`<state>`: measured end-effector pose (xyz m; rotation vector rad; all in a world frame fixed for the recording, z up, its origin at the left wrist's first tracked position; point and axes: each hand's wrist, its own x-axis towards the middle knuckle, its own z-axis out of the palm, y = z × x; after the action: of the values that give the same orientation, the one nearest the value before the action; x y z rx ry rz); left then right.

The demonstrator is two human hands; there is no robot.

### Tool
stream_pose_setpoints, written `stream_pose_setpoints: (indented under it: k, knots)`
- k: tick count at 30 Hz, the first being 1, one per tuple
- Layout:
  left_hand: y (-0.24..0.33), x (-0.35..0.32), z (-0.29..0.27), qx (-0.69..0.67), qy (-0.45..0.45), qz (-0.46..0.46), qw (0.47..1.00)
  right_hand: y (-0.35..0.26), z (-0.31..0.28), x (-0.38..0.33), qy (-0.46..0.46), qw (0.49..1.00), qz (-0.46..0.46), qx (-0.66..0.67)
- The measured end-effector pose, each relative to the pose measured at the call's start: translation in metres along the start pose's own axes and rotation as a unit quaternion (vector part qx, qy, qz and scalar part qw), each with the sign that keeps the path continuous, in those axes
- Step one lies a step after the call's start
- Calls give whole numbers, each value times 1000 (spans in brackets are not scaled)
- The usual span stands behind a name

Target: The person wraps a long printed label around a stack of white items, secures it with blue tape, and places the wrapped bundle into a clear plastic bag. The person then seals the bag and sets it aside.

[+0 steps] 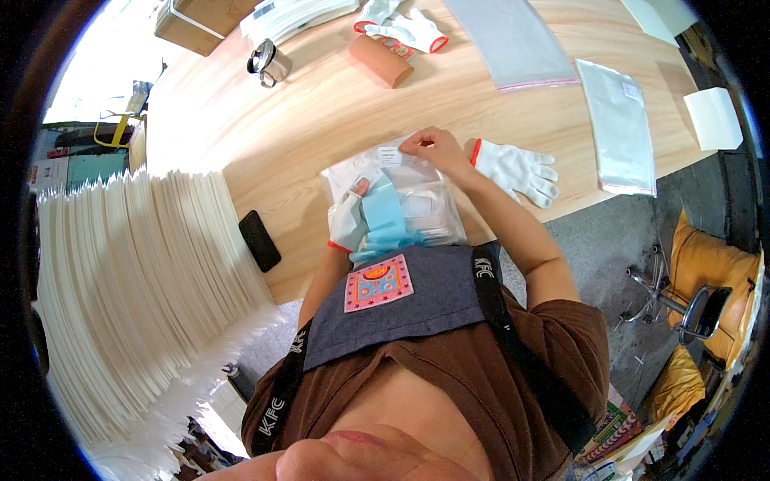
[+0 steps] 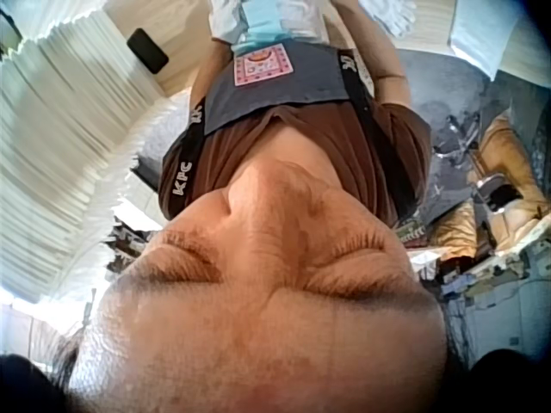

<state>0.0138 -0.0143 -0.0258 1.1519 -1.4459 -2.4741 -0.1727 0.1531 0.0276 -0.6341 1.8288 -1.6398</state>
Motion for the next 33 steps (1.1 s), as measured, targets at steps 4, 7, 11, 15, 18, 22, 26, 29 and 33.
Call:
stream_pose_setpoints:
  k: [4,7,11,15,18,22,26,29,33]
  knots:
    - [-2,0,0,27,6,26,999,15,-13,20,-21,982,82,-166]
    - [1,-4,6,-16,25,20,999,23,-7,21,21,970,23,-242]
    - [-4,1,-3,16,7,7,1000,27,-2,21,56,958,-11,-281]
    - [-5,0,-3,9,-8,19,1000,27,4,14,90,926,-118,-346]
    - [-5,2,-1,5,-15,44,999,26,7,8,98,893,-180,-400]
    - [-2,-3,2,-6,-19,40,999,25,9,-1,104,941,-149,-284]
    - [-7,0,-3,-11,-20,31,999,5,12,-7,96,993,1,-74]
    - [-5,-1,-2,7,-17,28,999,23,9,0,125,992,30,21]
    - [4,-8,7,-22,-22,28,999,39,-6,13,19,996,82,-33]
